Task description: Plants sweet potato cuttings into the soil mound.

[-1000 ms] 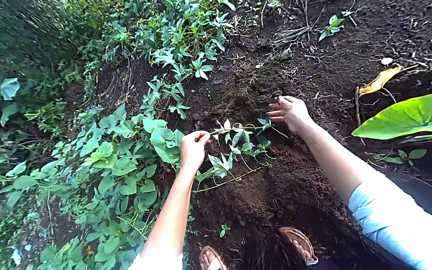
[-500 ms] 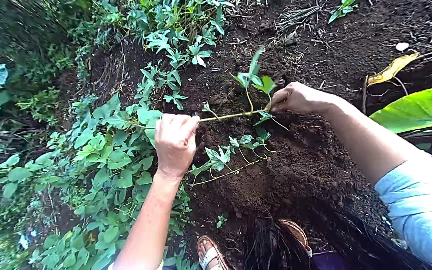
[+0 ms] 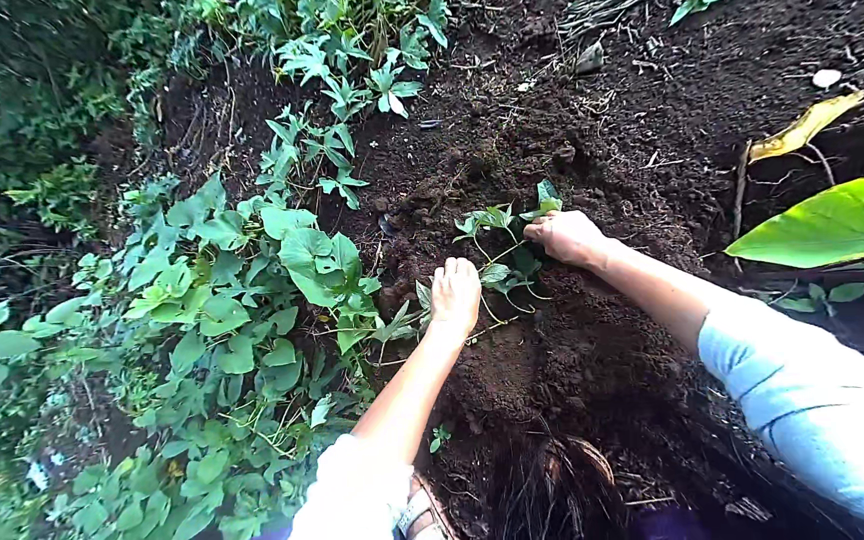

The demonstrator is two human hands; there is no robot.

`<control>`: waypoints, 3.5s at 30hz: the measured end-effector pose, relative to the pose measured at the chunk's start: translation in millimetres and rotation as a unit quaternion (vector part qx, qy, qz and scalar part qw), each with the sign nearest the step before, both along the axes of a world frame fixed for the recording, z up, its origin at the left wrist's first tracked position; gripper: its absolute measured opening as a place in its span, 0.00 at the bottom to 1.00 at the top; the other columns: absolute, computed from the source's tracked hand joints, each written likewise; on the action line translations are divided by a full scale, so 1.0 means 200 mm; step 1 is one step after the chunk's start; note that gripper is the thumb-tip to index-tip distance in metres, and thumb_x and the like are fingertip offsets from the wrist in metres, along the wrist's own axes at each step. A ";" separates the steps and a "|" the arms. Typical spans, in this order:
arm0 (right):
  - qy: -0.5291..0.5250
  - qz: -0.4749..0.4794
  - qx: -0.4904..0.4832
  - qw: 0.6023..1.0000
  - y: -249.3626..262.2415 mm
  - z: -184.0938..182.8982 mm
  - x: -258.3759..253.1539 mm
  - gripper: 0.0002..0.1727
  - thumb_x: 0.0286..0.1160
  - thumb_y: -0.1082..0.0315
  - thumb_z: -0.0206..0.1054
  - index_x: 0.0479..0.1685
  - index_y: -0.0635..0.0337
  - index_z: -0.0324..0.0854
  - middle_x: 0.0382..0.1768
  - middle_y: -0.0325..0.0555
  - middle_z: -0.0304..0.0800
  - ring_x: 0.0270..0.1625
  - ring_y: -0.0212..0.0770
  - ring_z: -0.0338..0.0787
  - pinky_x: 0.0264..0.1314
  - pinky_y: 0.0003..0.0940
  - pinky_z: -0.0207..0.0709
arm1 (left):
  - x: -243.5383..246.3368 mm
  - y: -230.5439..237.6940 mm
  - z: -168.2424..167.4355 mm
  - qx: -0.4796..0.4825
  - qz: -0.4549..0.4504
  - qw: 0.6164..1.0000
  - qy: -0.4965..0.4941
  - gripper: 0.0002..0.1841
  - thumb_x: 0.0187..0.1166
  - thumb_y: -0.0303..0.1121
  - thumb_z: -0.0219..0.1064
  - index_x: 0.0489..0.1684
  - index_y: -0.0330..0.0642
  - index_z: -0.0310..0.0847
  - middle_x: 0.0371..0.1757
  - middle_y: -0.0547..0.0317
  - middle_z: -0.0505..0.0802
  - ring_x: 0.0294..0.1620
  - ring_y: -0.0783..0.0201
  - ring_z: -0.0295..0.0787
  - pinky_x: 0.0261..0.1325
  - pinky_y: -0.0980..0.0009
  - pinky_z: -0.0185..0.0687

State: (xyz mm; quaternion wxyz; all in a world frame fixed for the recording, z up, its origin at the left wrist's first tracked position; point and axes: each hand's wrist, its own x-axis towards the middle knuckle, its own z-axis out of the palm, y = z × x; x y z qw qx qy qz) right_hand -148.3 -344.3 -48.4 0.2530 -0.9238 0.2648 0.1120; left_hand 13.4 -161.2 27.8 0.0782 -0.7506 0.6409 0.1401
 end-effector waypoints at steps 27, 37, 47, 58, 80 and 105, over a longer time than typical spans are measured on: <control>0.090 0.095 -0.042 0.991 0.04 -0.02 -0.01 0.12 0.77 0.85 0.59 0.50 0.69 0.86 0.60 0.64 0.86 0.67 0.71 0.82 0.59 0.64 0.80 | -0.11 0.05 -0.38 0.199 -0.100 0.973 -0.063 0.17 0.78 0.16 0.62 0.65 0.27 0.83 0.90 0.45 0.68 0.86 0.40 0.67 0.81 0.31 0.60; 0.090 0.067 -0.052 0.992 0.05 -0.07 -0.01 0.13 0.77 0.86 0.59 0.55 0.70 0.83 0.61 0.66 0.83 0.66 0.71 0.83 0.54 0.62 0.82 | -0.16 0.09 -0.34 0.277 -0.008 0.956 -0.099 0.31 0.85 0.21 0.57 0.90 0.25 0.54 0.97 0.36 0.45 0.96 0.33 0.39 0.84 0.25 0.49; 0.074 0.071 -0.039 0.994 0.03 -0.04 -0.06 0.13 0.78 0.87 0.59 0.53 0.70 0.86 0.59 0.64 0.85 0.67 0.70 0.83 0.51 0.62 0.84 | -0.22 0.06 -0.36 0.264 0.106 0.958 -0.035 0.41 0.84 0.20 0.58 0.95 0.27 0.35 0.98 0.37 0.35 0.99 0.42 0.23 0.88 0.25 0.31; -0.002 0.072 -0.057 0.996 0.16 0.01 -0.11 0.20 0.78 0.86 0.58 0.67 0.70 0.82 0.67 0.67 0.85 0.73 0.68 0.82 0.78 0.60 0.71 | -0.19 0.10 -0.38 0.230 0.095 0.968 -0.022 0.38 0.88 0.22 0.54 0.95 0.28 0.34 0.97 0.36 0.36 0.99 0.41 0.26 0.87 0.24 0.29; 0.089 -0.064 -0.030 0.993 0.26 -0.18 -0.01 0.27 0.88 0.76 0.46 0.86 0.72 0.64 0.81 0.70 0.73 0.82 0.67 0.75 0.88 0.60 0.58 | -0.19 0.11 -0.37 0.231 0.057 0.971 -0.031 0.42 0.80 0.20 0.63 0.97 0.37 0.44 1.00 0.59 0.35 0.98 0.37 0.24 0.82 0.18 0.35; -0.188 -0.293 -0.057 0.936 0.87 0.32 -0.76 0.26 0.83 0.50 0.65 0.68 0.59 0.87 0.80 0.53 0.80 0.84 0.59 0.75 0.84 0.59 0.67 | -0.04 0.11 -0.16 0.229 0.061 0.970 0.046 0.32 0.90 0.23 0.46 0.96 0.37 0.47 0.99 0.52 0.50 1.00 0.53 0.33 0.93 0.35 0.20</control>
